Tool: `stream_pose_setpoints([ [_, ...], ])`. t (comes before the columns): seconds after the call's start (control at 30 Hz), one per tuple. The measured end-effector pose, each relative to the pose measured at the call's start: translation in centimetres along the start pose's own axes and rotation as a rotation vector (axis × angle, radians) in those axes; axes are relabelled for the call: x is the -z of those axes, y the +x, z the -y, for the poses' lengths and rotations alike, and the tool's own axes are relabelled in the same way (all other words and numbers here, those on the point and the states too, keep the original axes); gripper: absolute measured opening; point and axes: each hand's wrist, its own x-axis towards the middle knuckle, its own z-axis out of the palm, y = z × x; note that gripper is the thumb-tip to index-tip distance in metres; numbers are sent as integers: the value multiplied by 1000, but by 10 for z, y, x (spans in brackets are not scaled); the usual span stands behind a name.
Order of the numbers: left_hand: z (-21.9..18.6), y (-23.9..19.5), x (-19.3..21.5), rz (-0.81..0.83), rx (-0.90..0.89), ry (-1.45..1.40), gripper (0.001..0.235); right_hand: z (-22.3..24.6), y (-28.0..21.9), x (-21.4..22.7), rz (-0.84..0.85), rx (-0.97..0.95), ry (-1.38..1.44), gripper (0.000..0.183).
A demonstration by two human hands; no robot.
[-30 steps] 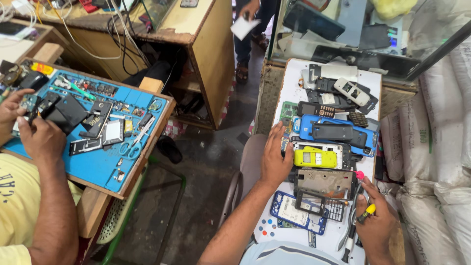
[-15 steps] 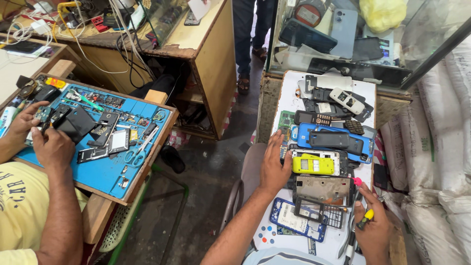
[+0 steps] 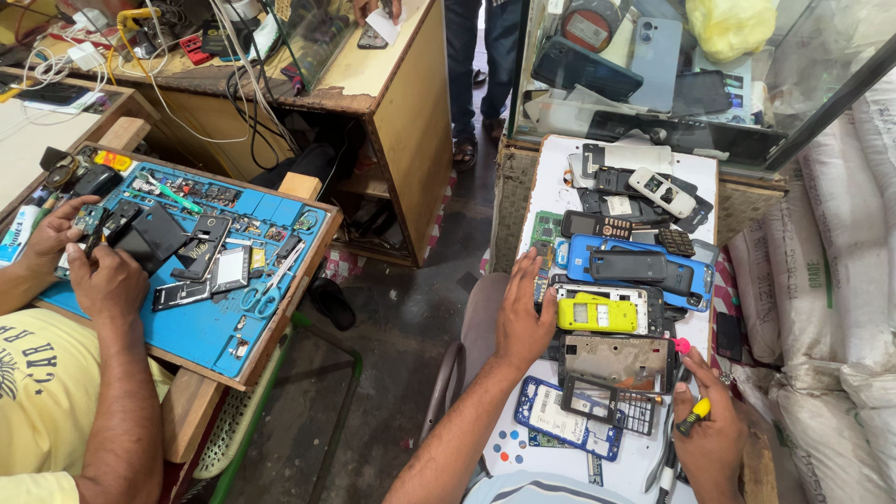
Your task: The person disassembles a mobile phone using a screwdriver and a prying tool, removes the back cover and internal components, and places them on the workbench. The person then handles another phone and continues to manipulate its parts.
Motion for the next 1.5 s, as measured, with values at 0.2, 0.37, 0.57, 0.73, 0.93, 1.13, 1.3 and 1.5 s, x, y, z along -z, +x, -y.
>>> stream_pose_setpoints([
  [0.2, 0, 0, 0, -3, 11, 8, 51, -1, 0, 0, -11, -16, 34, 34],
  [0.37, 0, 0, 0, -6, 6, 4, 51, -2, 0, 0, -10, -17, 63, 33],
  [0.57, 1, 0, -1, -10, -1, 5, 50, -2, -1, -1, -18, 8, 2, 31],
  [0.73, 0, 0, 0, -5, 8, 3, 50, 0, 0, 0, -14, -10, 28, 31],
  [0.93, -2, 1, 1, 5, 10, 8, 50, 1, 2, 0, -21, 9, 46, 31],
  [1.13, -3, 1, 1, 12, 18, 11, 49, 0, 2, 0, -23, 33, 44, 31],
  [1.3, -3, 0, 1, 6, 17, 16, 49, 1, 2, -1, -28, 31, 72, 32],
  [1.5, -1, 0, 0, -8, -2, 25, 50, 5, 2, 1, -26, 16, 29, 32],
])
